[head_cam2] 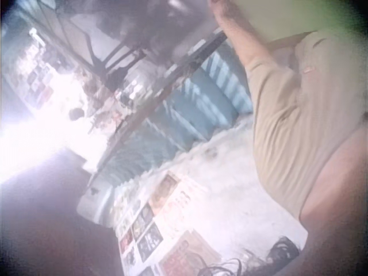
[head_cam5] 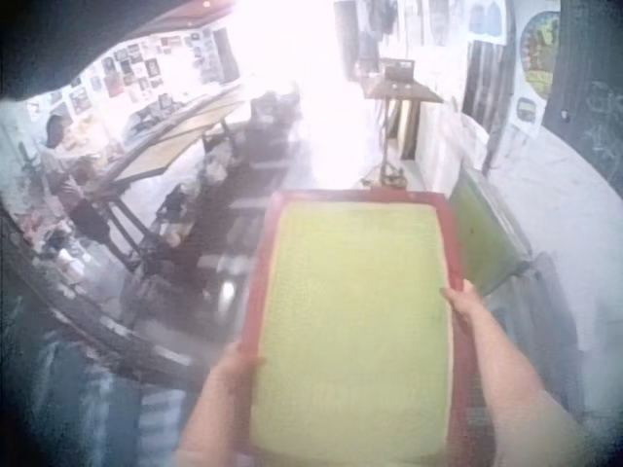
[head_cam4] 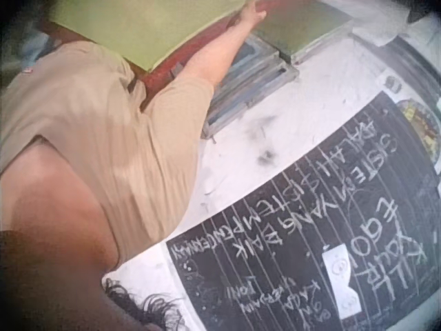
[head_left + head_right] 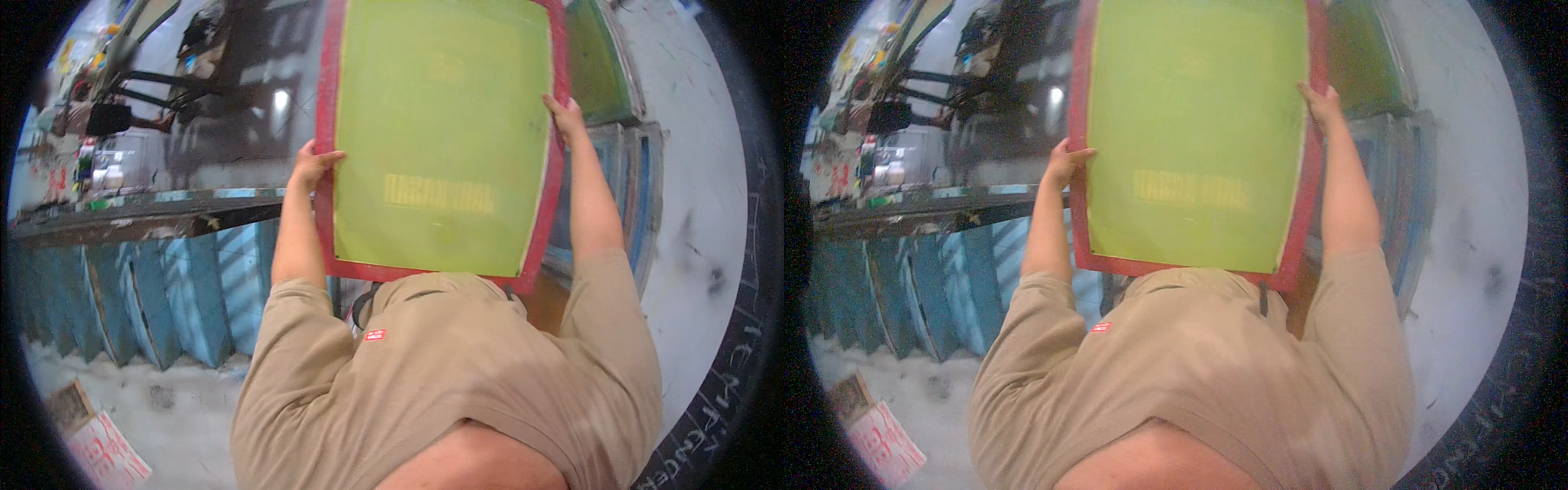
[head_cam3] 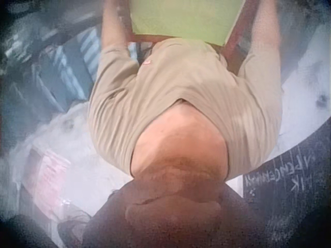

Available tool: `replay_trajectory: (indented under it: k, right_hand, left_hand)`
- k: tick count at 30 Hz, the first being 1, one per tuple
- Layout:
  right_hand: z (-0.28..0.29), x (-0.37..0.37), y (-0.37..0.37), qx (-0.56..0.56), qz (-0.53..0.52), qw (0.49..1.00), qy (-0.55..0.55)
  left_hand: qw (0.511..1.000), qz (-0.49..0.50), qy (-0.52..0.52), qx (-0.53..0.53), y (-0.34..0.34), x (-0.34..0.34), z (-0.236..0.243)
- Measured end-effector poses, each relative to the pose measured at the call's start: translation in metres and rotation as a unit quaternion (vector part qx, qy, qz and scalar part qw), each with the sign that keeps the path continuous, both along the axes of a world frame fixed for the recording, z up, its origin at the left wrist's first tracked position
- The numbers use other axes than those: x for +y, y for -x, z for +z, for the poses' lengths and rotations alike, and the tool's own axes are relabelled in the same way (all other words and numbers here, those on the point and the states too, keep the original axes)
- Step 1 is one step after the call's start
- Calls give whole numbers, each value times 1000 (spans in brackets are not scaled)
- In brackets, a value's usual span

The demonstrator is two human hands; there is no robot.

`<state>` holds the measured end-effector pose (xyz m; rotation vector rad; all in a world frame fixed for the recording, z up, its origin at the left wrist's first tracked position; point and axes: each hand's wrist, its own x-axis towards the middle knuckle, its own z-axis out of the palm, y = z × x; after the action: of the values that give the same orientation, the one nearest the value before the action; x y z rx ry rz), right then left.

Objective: The person carries a screen printing frame to a workbench, retrieves a purple string and a toothpick from a yellow cup, and uses the toothpick to adjust a small cross mark on the frame surface.

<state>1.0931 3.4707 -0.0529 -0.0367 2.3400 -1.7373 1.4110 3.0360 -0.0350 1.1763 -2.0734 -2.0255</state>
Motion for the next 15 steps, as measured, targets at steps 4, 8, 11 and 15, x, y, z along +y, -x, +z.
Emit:
replay_trajectory:
  k: [4,8,11,15]
  right_hand:
    - [-1,0,1,-57,53,997,30]
    - [4,0,-3,-68,70,994,58]
    - [16,-4,-14,-50,73,995,34]
    - [36,-7,-36,-7,81,995,63]
  left_hand:
    - [999,22,-26,10,0,-3,-5]
    - [999,34,-41,-6,-2,-10,-8]
    - [997,40,-56,22,-8,-14,-14]
    - [996,46,-39,64,-21,-18,-13]
